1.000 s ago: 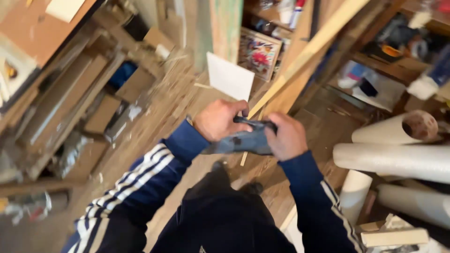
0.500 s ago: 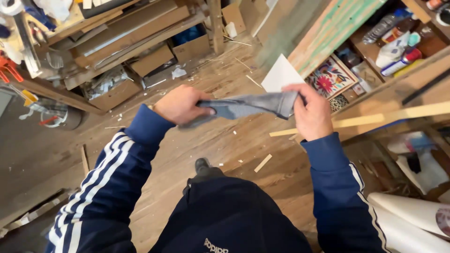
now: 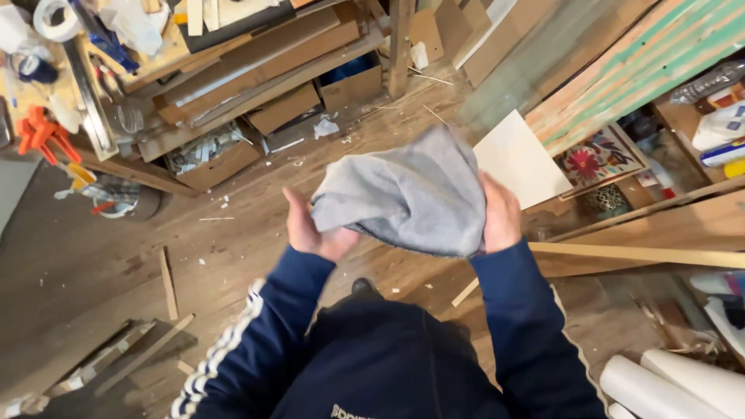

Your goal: The recorder applies a protective varnish or finish to a small photographic print using a brush and a cleaning cloth.

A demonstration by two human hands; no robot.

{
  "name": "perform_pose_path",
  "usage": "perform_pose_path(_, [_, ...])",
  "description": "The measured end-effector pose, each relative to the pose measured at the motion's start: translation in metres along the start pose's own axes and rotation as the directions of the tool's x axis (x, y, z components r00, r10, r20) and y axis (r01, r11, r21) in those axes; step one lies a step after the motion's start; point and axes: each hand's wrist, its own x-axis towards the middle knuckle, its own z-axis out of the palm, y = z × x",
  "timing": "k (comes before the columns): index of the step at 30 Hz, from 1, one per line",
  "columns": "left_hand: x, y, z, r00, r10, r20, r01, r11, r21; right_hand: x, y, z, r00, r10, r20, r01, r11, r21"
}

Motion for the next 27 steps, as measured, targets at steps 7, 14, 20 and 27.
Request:
perform_pose_path(7, [0.039,-0.005,-0.082,0.967,-0.055,-0.249,0.139,0.933,0.332,0.032,0.066,-0.027,0.976,0.134,0.17,-0.09,0.965,-0.245])
perform_pose_path(14, [0.13,0.016,-0.063,0.946,-0.27,-0.179,0.26,0.304,0.917,0.131,0.026,-0.019,0.701,0.171,0.692,-0.185,0.981,-0.054])
perform_pose_path(20, [0.191,0.032,-0.048,0.959,0.041,-0.281,0.28,0.021,0.96,0.221,0.053,-0.083,0.689,0.475,0.548,-0.173,0.841,-0.512])
perform_pose_path(27, [0.222,0.025,-0.055,0.677,0.61,-0.412,0.301,0.282,0.911,0.259,-0.029,-0.048,0.825,0.353,0.44,-0.322,0.935,-0.146])
